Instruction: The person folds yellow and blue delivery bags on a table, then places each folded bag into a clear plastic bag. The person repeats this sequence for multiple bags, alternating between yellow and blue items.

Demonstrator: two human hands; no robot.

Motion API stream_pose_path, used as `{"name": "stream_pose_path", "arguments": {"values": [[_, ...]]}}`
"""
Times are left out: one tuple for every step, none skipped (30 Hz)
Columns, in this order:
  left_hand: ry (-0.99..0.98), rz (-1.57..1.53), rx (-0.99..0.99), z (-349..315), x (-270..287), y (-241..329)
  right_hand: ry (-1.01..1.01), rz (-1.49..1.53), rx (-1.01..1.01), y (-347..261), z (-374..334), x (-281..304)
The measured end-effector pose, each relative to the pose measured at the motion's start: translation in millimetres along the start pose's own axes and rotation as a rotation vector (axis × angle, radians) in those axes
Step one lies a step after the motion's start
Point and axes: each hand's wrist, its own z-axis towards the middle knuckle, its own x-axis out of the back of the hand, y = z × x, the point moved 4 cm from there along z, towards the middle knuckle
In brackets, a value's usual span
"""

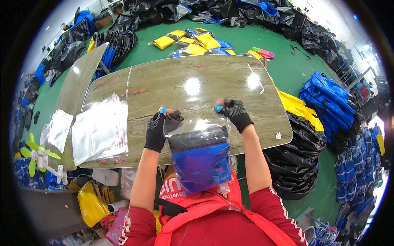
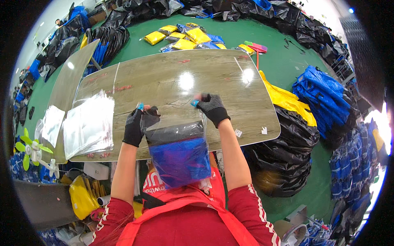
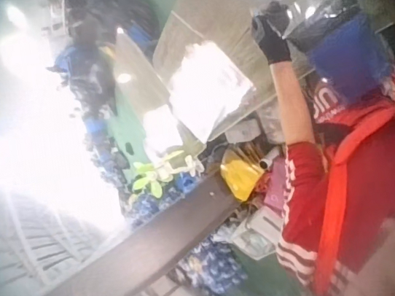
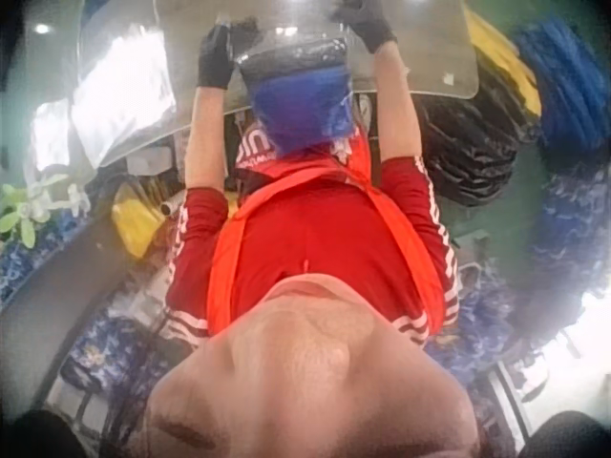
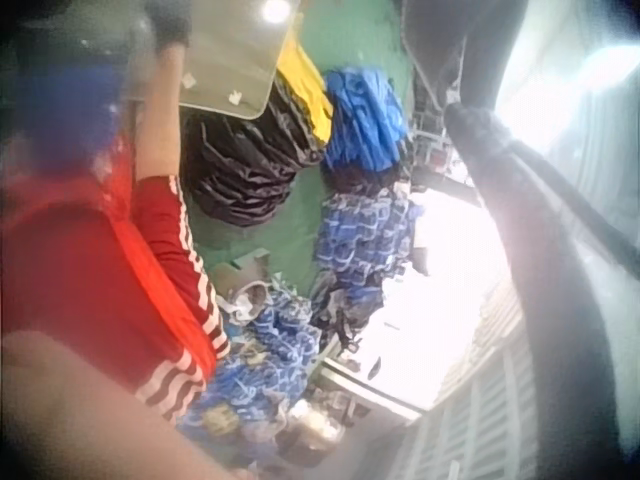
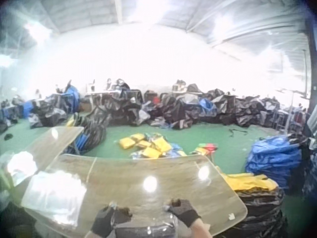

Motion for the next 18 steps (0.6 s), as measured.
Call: {"name": "stream_pose_path", "arguments": {"values": [[-0.03, -0.16, 0.017, 1, -1, -4, 0.123, -0.279, 0.286, -18, -1, -3], [-0.041, -0.22, 0.021, 2, -1, -6, 0.266, -0.402, 0.595, -38, -7, -10], [-0.003, -0.223, 0.085, 2, -1, -9, 0.405, -0.585, 0.869, -57, -17, -20], [-0.006, -0.259, 0.091, 2, -2, -8, 0.468, -0.725, 0.945, -70, -21, -33], [-0.064, -0.345, 0.04, 1, -6, -4, 0.434, -0.908, 1.028, -82, -25, -50], [-0.052, -0.206, 0.035, -1, -8, -2, 0.17, -0.824, 1.124, -92, -28, -69], [-0.017, -0.074, -0.04, -3, -8, 4, -0.064, -0.811, 1.188, -100, -31, -87], [0.027, 0.059, -0.118, -5, -8, 10, -0.114, -0.937, 1.056, -105, -26, -98], [0.003, -0.111, 0.008, -7, -9, 9, -0.222, -1.003, 1.068, -110, -26, -108], [-0.068, -0.396, 0.108, -10, -14, 10, -0.206, -1.02, 0.986, -116, -22, -111], [-0.119, -0.23, -0.022, -13, -15, 18, -0.236, -0.989, 0.976, -122, -20, -113], [-0.126, -0.031, -0.106, -16, -15, 26, -0.331, -0.995, 0.899, -124, -17, -115], [-0.162, 0.16, -0.233, -19, -17, 33, -0.338, -1.012, 0.971, -130, -17, -114], [-0.158, 0.346, -0.278, -21, -18, 38, -0.402, -1.065, 0.978, -133, -16, -114], [-0.163, 0.388, -0.225, -21, -18, 39, -0.486, -1.154, 0.939, -132, -13, -114], [-0.162, 0.429, -0.231, -22, -19, 42, -0.522, -1.121, 0.973, -135, -12, -113], [-0.141, 0.481, -0.256, -22, -20, 46, -0.591, -1.147, 0.976, -136, -10, -112], [-0.205, 0.415, -0.209, -23, -22, 46, -0.639, -1.218, 0.941, -135, -7, -112]]}}
